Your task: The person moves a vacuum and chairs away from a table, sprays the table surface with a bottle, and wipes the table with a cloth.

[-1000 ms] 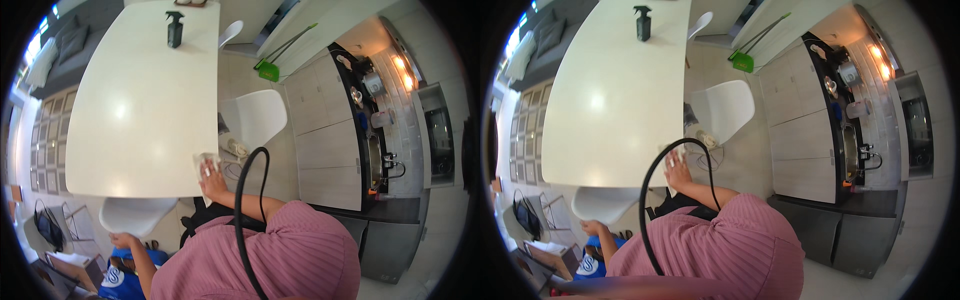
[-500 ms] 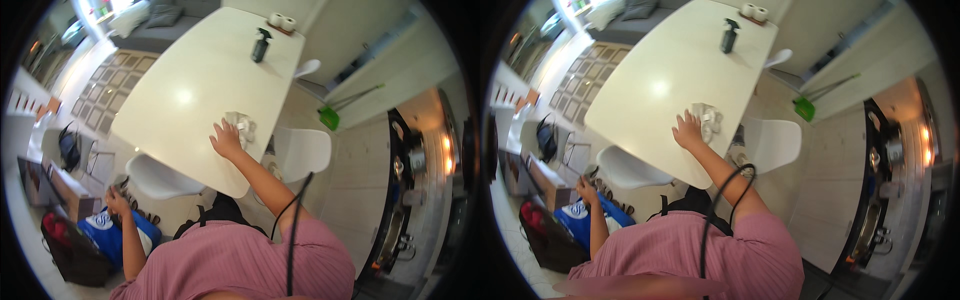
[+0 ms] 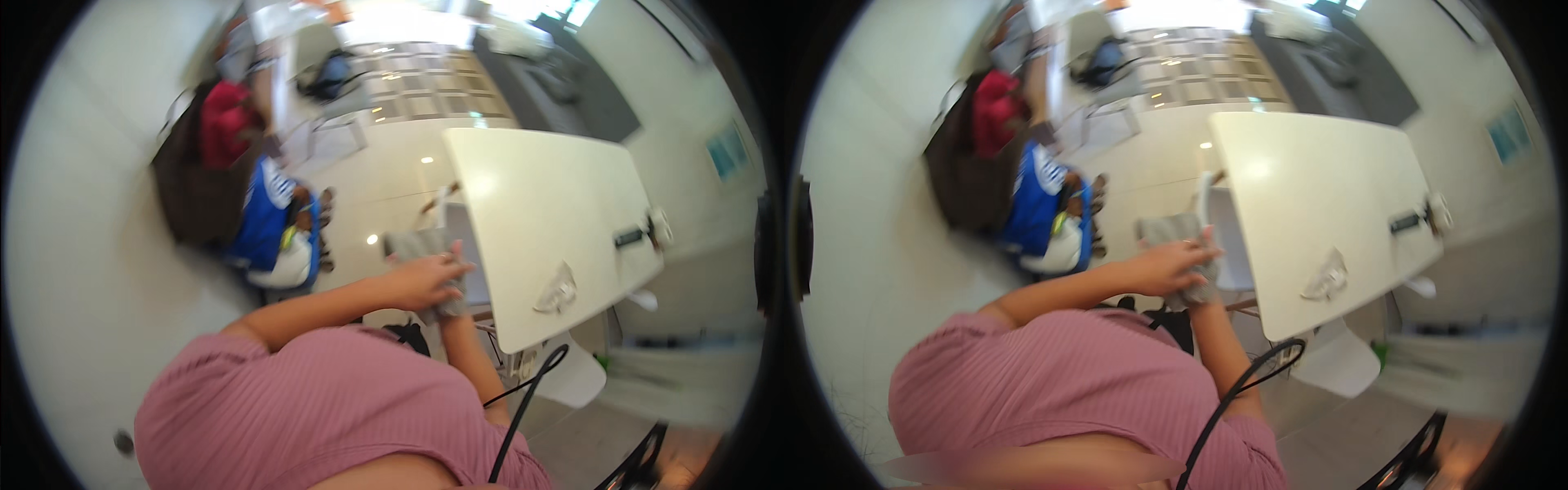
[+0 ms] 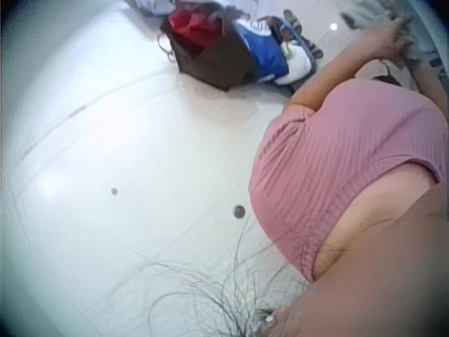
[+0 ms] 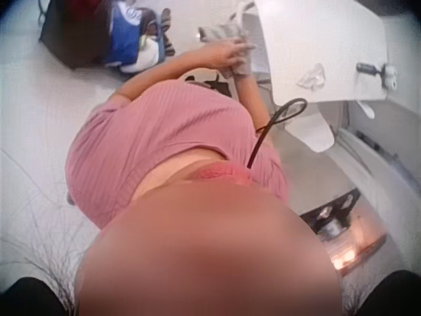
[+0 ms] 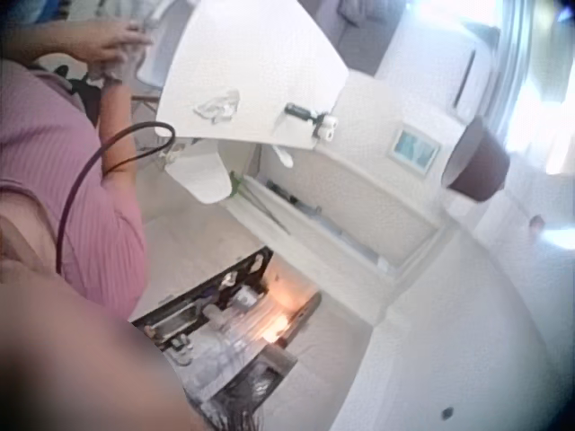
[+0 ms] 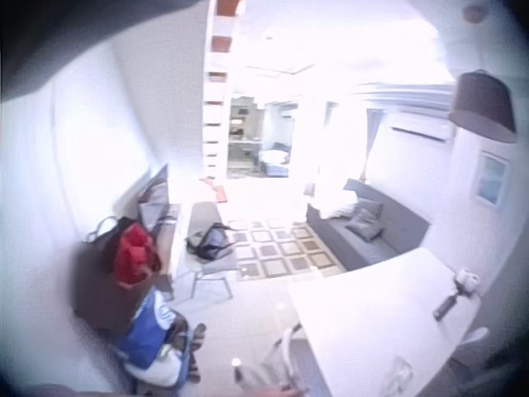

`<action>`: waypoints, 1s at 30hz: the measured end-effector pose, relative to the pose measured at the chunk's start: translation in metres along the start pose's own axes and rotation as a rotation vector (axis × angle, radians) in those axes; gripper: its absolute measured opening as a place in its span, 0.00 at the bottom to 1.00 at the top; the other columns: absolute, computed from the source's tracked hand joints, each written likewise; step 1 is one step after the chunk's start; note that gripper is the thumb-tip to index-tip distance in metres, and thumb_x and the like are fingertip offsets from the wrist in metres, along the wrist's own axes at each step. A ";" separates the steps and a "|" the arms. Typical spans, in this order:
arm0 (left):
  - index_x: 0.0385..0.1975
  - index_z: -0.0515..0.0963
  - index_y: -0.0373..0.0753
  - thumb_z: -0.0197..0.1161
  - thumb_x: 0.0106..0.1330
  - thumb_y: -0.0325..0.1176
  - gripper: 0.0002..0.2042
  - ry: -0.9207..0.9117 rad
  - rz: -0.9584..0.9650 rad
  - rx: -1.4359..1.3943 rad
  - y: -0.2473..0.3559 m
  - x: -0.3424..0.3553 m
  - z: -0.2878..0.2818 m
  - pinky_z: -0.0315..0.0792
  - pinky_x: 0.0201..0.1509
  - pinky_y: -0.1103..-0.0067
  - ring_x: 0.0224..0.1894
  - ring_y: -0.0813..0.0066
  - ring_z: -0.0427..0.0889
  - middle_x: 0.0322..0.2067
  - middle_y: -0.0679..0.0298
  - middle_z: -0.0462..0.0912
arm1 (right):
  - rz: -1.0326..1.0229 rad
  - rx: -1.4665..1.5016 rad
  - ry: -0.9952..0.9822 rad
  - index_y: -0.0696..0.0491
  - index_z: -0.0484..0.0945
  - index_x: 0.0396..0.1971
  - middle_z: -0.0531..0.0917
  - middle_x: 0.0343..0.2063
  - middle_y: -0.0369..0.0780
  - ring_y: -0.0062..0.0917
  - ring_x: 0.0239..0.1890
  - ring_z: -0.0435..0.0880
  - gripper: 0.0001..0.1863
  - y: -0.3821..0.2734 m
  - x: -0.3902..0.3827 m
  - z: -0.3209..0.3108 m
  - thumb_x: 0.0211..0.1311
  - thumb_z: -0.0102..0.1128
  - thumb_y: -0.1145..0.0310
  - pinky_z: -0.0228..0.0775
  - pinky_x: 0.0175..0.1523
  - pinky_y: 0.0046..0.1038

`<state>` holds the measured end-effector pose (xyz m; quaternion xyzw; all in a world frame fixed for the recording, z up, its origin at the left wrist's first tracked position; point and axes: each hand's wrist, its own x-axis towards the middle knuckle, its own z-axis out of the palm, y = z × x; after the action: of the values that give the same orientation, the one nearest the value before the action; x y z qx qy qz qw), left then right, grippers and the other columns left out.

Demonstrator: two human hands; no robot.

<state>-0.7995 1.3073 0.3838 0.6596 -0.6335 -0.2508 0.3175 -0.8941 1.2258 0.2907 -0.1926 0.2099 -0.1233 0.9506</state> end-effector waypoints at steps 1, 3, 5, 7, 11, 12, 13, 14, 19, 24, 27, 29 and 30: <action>0.65 0.65 0.47 0.59 0.66 0.42 0.26 -0.036 0.061 -0.058 0.008 -0.011 -0.010 0.69 0.57 0.68 0.54 0.57 0.74 0.54 0.52 0.74 | 0.039 0.019 0.003 0.56 0.63 0.64 0.70 0.58 0.53 0.43 0.57 0.73 0.37 -0.004 -0.005 0.003 0.68 0.40 0.40 0.69 0.61 0.40; 0.64 0.65 0.46 0.59 0.67 0.44 0.27 -0.055 0.100 -0.299 0.005 -0.026 -0.030 0.69 0.57 0.70 0.54 0.61 0.74 0.53 0.52 0.74 | 0.083 0.056 0.020 0.57 0.63 0.63 0.71 0.57 0.53 0.45 0.56 0.74 0.36 -0.029 -0.004 0.008 0.69 0.40 0.42 0.69 0.61 0.40; 0.57 0.73 0.43 0.60 0.66 0.45 0.22 -0.010 0.052 -0.668 -0.012 -0.047 -0.043 0.72 0.51 0.73 0.48 0.67 0.79 0.47 0.53 0.79 | 0.090 0.032 0.030 0.59 0.63 0.62 0.73 0.56 0.53 0.46 0.55 0.75 0.34 -0.035 0.006 0.026 0.69 0.41 0.45 0.69 0.60 0.42; 0.45 0.79 0.41 0.60 0.65 0.44 0.15 0.084 -0.160 -0.534 -0.044 -0.071 -0.060 0.72 0.42 0.75 0.37 0.72 0.79 0.35 0.57 0.82 | 0.055 -0.048 0.047 0.60 0.64 0.61 0.75 0.53 0.53 0.46 0.53 0.76 0.32 -0.038 0.005 0.039 0.69 0.42 0.48 0.70 0.59 0.43; 0.19 0.78 0.37 0.62 0.61 0.39 0.14 0.472 -0.534 -0.262 -0.098 -0.121 -0.066 0.65 0.26 0.74 0.18 0.75 0.69 0.15 0.61 0.76 | 0.142 -0.200 0.079 0.62 0.65 0.60 0.78 0.49 0.53 0.44 0.49 0.79 0.30 -0.051 0.019 0.023 0.68 0.48 0.54 0.74 0.53 0.40; 0.17 0.76 0.36 0.63 0.60 0.39 0.15 0.484 -0.614 -0.134 -0.107 -0.136 -0.065 0.63 0.25 0.73 0.18 0.74 0.67 0.14 0.60 0.73 | 0.201 -0.208 0.066 0.61 0.65 0.60 0.78 0.49 0.52 0.43 0.48 0.80 0.29 -0.056 0.023 0.010 0.67 0.50 0.56 0.75 0.51 0.39; 0.15 0.73 0.35 0.63 0.59 0.38 0.16 0.561 -0.670 -0.145 -0.109 -0.149 -0.065 0.62 0.25 0.73 0.17 0.74 0.66 0.13 0.59 0.70 | 0.251 -0.215 0.051 0.61 0.65 0.60 0.79 0.48 0.51 0.42 0.47 0.81 0.29 -0.060 0.027 0.001 0.66 0.52 0.57 0.76 0.50 0.38; 0.13 0.69 0.35 0.63 0.59 0.38 0.17 0.642 -0.720 -0.149 -0.111 -0.160 -0.067 0.61 0.24 0.72 0.17 0.74 0.65 0.12 0.59 0.66 | 0.264 -0.296 0.090 0.61 0.65 0.60 0.80 0.46 0.50 0.41 0.45 0.81 0.29 -0.062 0.032 -0.005 0.65 0.54 0.58 0.76 0.48 0.36; 0.22 0.73 0.37 0.67 0.53 0.24 0.07 1.239 -0.551 0.011 -0.106 -0.208 -0.113 0.67 0.34 0.80 0.29 0.78 0.72 0.24 0.67 0.72 | 0.293 -1.026 0.096 0.59 0.65 0.62 0.83 0.38 0.47 0.36 0.37 0.82 0.34 -0.080 0.064 -0.036 0.61 0.62 0.56 0.74 0.42 0.28; 0.27 0.74 0.37 0.63 0.58 0.19 0.05 1.554 -0.266 0.426 -0.047 -0.228 -0.218 0.68 0.47 0.82 0.40 0.79 0.73 0.36 0.65 0.74 | 0.170 -2.154 0.031 0.53 0.65 0.64 0.81 0.27 0.47 0.29 0.27 0.81 0.36 -0.121 0.078 0.081 0.60 0.64 0.54 0.71 0.35 0.30; 0.33 0.77 0.34 0.59 0.62 0.20 0.03 1.654 -0.204 0.570 -0.030 -0.242 -0.257 0.68 0.49 0.81 0.42 0.78 0.74 0.39 0.64 0.76 | -0.121 -1.963 -0.054 0.51 0.78 0.54 0.77 0.21 0.40 0.25 0.20 0.72 0.22 -0.155 0.098 0.173 0.58 0.65 0.66 0.67 0.33 0.29; 0.37 0.78 0.33 0.54 0.64 0.21 0.06 1.682 -0.223 0.623 -0.038 -0.237 -0.280 0.68 0.51 0.80 0.45 0.77 0.74 0.42 0.62 0.78 | -0.587 -2.104 -0.320 0.54 0.83 0.46 0.79 0.24 0.39 0.23 0.29 0.75 0.19 -0.198 0.102 0.231 0.53 0.69 0.70 0.67 0.38 0.25; 0.37 0.79 0.33 0.54 0.64 0.20 0.07 1.685 -0.210 0.636 -0.047 -0.234 -0.291 0.68 0.50 0.80 0.44 0.77 0.74 0.41 0.63 0.78 | -0.838 -2.171 -0.411 0.54 0.84 0.45 0.83 0.29 0.40 0.25 0.30 0.75 0.18 -0.212 0.099 0.266 0.52 0.70 0.69 0.67 0.39 0.26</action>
<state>-0.5714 1.5689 0.5287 0.7355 -0.1675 0.4740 0.4542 -0.7208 1.0885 0.5669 -0.9698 -0.0317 -0.1492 0.1903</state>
